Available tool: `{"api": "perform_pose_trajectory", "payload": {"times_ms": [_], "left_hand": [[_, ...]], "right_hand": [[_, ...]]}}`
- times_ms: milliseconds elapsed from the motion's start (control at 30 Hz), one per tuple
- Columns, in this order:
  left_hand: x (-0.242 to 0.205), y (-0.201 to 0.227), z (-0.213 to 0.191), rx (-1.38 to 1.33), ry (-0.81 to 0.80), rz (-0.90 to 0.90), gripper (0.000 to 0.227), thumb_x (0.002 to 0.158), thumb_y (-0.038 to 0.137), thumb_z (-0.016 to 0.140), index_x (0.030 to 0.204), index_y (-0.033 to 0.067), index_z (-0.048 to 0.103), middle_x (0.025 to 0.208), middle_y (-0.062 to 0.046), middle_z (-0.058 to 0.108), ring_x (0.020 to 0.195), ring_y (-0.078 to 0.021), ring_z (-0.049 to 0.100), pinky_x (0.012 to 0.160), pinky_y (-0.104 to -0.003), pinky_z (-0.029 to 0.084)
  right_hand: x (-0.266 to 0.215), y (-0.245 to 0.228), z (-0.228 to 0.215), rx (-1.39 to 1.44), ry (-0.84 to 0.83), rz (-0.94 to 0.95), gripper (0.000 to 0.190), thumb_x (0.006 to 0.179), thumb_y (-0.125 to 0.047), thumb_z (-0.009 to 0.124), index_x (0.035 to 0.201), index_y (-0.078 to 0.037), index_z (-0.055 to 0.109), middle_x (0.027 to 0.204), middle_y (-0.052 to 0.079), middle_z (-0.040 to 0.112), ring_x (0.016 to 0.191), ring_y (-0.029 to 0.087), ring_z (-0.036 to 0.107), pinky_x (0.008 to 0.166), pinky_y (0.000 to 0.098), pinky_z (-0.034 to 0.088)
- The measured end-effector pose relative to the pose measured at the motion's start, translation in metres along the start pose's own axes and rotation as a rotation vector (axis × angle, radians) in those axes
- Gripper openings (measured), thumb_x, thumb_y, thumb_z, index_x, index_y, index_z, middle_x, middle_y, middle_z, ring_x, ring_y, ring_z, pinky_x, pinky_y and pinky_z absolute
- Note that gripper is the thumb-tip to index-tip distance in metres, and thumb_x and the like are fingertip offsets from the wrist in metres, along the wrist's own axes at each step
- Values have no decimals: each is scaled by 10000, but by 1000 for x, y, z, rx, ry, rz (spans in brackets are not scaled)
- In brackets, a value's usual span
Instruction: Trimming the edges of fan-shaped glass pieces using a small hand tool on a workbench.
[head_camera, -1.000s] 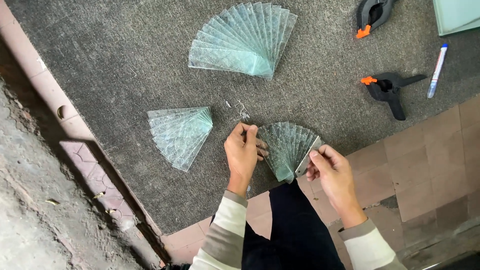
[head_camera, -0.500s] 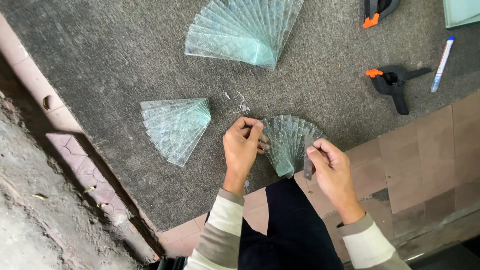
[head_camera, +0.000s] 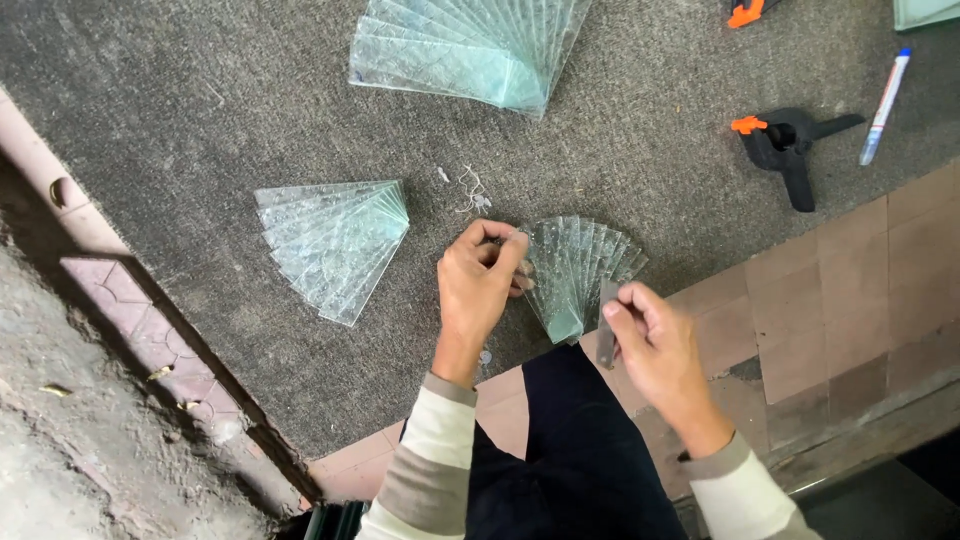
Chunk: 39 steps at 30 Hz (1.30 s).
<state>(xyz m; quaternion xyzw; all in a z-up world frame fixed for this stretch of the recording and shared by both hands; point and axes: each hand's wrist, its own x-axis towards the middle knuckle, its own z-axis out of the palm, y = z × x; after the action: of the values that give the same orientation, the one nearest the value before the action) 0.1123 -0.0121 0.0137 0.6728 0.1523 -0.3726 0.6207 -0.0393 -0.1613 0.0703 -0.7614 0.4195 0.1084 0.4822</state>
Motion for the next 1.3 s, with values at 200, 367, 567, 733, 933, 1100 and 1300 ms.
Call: {"api": "perform_pose_trajectory", "payload": {"times_ms": [200, 367, 567, 733, 933, 1100, 1300], "left_hand": [[0, -11, -2, 99, -129, -116, 138, 1061, 173, 732, 1070, 57, 807, 818, -105, 818, 592, -171, 791, 567, -277, 718], [-29, -34, 2, -161, 35, -96, 162, 1089, 127, 660, 1067, -15, 733, 862, -164, 777, 744, -277, 845, 655, -365, 751], [-41, -84, -2, -520, -28, 60, 32, 1086, 29, 624, 1099, 39, 598, 1121, -206, 773, 1030, -371, 828, 991, -525, 720], [-38, -65, -2, -288, -82, -80, 608, 988, 10, 710, 1519, -45, 418, 1125, -383, 749, 932, -410, 830, 895, -529, 736], [-26, -81, -1, -256, -149, 0, 665, 1106, 100, 597, 1597, -205, 269, 1160, -499, 700, 998, -575, 787, 858, -625, 726], [-26, -82, 2, -259, -109, 3, 368, 1088, 74, 622, 1391, -117, 539, 1044, -413, 777, 922, -514, 810, 784, -551, 741], [-28, -69, 4, -231, -83, -14, 325, 1080, 69, 631, 1338, -117, 565, 1009, -409, 790, 887, -485, 822, 757, -520, 745]], "right_hand": [[-33, 41, 21, 531, 175, 498, 170, 1141, -120, 500, 1086, -7, 615, 966, 167, 694, 820, 287, 658, 830, 400, 542], [-43, 68, 31, 762, 275, 654, 185, 1136, -221, 608, 1197, -75, 705, 1164, 80, 743, 1052, 260, 716, 877, 390, 558], [-18, 18, 11, 592, 173, 333, 144, 1113, -49, 639, 969, -48, 633, 834, 114, 683, 749, 241, 688, 758, 357, 596], [8, -2, 9, 555, 275, 391, 160, 988, -64, 775, 897, 47, 703, 752, 251, 733, 635, 336, 801, 632, 481, 728], [19, -11, 15, 502, 292, 368, 181, 989, -52, 743, 876, 75, 683, 722, 259, 721, 609, 322, 795, 600, 452, 722], [23, -18, 13, 389, 325, 310, 180, 994, -37, 731, 847, 62, 706, 701, 265, 731, 601, 336, 807, 582, 452, 720], [24, -27, 11, 306, 325, 276, 185, 982, -23, 718, 827, 78, 725, 690, 275, 734, 601, 337, 810, 572, 433, 724]]}}
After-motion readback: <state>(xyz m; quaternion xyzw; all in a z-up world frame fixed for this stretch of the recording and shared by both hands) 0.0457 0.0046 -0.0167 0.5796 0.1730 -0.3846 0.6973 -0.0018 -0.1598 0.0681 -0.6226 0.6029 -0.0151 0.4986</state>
